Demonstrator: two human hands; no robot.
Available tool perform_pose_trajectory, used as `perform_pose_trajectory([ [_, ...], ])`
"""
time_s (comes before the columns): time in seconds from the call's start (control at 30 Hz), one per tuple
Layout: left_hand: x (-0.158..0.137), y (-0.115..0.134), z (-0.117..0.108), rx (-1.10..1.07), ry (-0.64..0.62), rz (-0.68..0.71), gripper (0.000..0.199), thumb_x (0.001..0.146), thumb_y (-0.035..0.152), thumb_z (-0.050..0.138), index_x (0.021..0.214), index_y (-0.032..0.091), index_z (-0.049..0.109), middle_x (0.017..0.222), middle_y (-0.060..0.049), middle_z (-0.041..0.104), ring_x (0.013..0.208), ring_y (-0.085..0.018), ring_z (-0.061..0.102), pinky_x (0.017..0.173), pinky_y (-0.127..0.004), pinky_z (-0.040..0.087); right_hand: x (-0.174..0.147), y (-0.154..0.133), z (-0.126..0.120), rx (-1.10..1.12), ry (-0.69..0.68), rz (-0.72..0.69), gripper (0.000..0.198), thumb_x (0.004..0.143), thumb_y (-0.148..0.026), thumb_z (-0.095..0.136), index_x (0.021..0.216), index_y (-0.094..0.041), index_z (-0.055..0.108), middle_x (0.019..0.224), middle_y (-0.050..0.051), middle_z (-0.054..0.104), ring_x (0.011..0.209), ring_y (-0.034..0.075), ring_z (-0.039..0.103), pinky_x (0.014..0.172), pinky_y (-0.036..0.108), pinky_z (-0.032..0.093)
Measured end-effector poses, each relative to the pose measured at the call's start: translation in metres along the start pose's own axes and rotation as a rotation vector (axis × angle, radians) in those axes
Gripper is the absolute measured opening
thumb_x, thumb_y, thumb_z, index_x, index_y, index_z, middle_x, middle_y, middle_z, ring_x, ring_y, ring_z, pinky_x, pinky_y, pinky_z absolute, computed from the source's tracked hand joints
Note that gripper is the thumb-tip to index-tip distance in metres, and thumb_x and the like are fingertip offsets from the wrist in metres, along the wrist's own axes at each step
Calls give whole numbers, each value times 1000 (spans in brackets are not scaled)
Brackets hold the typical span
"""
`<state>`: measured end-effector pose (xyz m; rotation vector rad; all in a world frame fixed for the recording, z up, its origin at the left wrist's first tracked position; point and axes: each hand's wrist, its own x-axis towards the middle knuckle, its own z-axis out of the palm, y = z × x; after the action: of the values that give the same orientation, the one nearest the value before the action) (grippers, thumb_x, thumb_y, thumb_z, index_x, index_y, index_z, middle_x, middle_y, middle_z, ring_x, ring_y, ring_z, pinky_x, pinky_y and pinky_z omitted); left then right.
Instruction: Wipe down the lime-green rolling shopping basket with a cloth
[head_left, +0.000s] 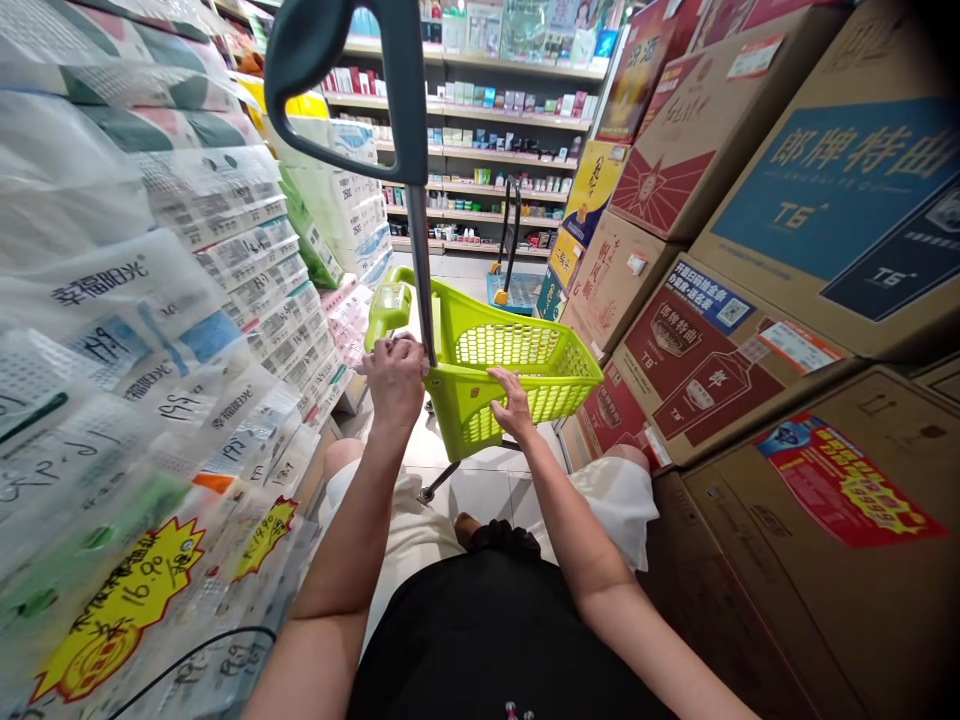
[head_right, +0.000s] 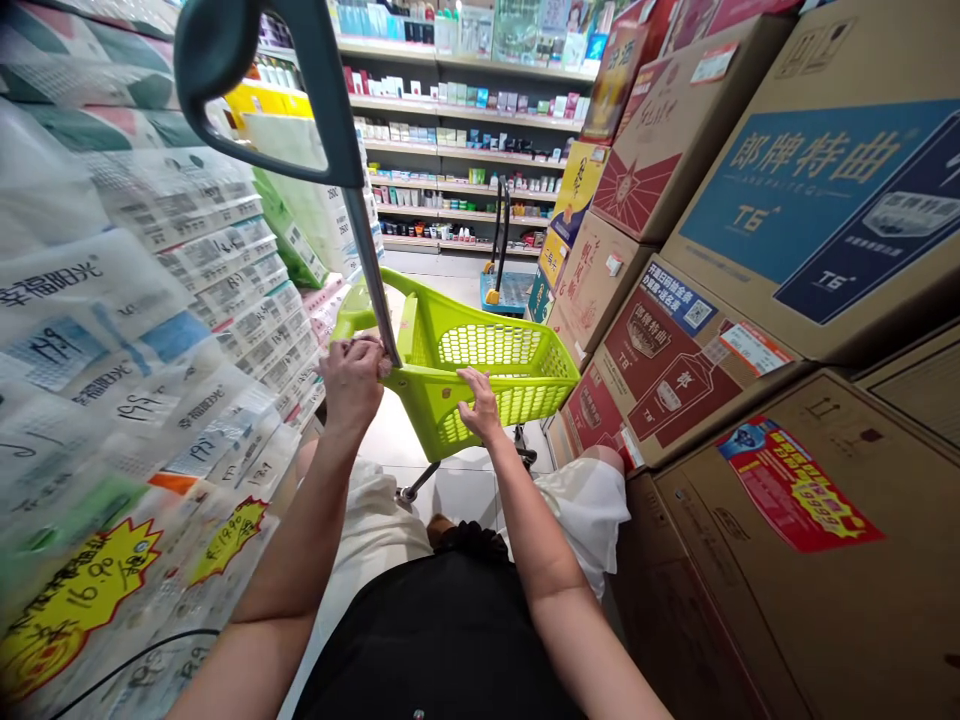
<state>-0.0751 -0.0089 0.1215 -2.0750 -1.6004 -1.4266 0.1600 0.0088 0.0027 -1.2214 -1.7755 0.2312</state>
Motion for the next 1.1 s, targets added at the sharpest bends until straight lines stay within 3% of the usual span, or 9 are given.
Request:
perform_pose_trajectory([
  [0.13,15,2,-8,130,-204,85,13,84,13,59,85,20,70,93,-13,67,110,-36,55,102,-58,46,1,-14,4,-63,16,24,68,74,-10,50,141,-20,55,140,12,62,140,28,50,134,58,15],
  [0.23,44,-8,-15,248,-464,143,9,77,17,65,82,19,73,82,-10,66,94,-31,60,93,-48,52,7,-29,6,-89,-23,-22,72,76,-12,52,148,-21,49,143,11,59,141,27,49,135,57,11],
  [0.37,84,-19,-29,249,-828,186,24,75,29,71,95,20,78,79,-4,69,78,-22,63,83,-32,52,15,-43,15,-54,-68,-67,72,77,-14,53,149,-18,49,145,12,57,142,27,47,135,55,7],
  [0.47,98,-15,-37,167,-938,162,37,76,48,75,100,20,77,86,-2,73,82,-20,66,83,-27,49,18,-43,22,-3,-58,-32,67,83,-17,52,149,-18,49,146,13,57,144,28,46,134,57,9],
  [0.6,75,3,-29,293,-779,46,37,82,54,74,98,20,76,94,-9,76,99,-30,70,100,-43,46,16,-37,28,10,-47,-43,66,85,-19,51,151,-18,47,149,14,54,148,28,41,133,57,11],
  [0.7,25,14,-12,329,-442,26,30,93,40,62,111,18,74,116,-18,75,115,-37,66,109,-54,38,14,-31,28,4,-35,-73,69,83,-17,51,152,-17,45,152,14,52,151,28,38,133,57,14],
  [0.8,-18,11,1,226,-152,72,39,100,24,44,131,17,67,142,-20,65,139,-36,53,116,-53,32,13,-25,26,2,-11,-107,69,82,-15,51,150,-17,46,151,15,53,150,28,40,133,56,18],
  [0.9,-17,-5,-1,168,-136,125,38,100,27,46,128,16,67,137,-19,68,136,-35,54,115,-51,33,15,-22,25,-1,8,-129,65,82,-16,51,147,-16,49,145,15,56,145,28,44,131,56,21],
  [1.1,39,-29,-18,134,-165,-130,39,94,52,56,100,16,71,99,-16,74,105,-34,65,97,-47,47,17,-25,31,9,46,-107,65,78,-15,54,143,-17,51,141,16,58,142,29,47,130,57,23],
])
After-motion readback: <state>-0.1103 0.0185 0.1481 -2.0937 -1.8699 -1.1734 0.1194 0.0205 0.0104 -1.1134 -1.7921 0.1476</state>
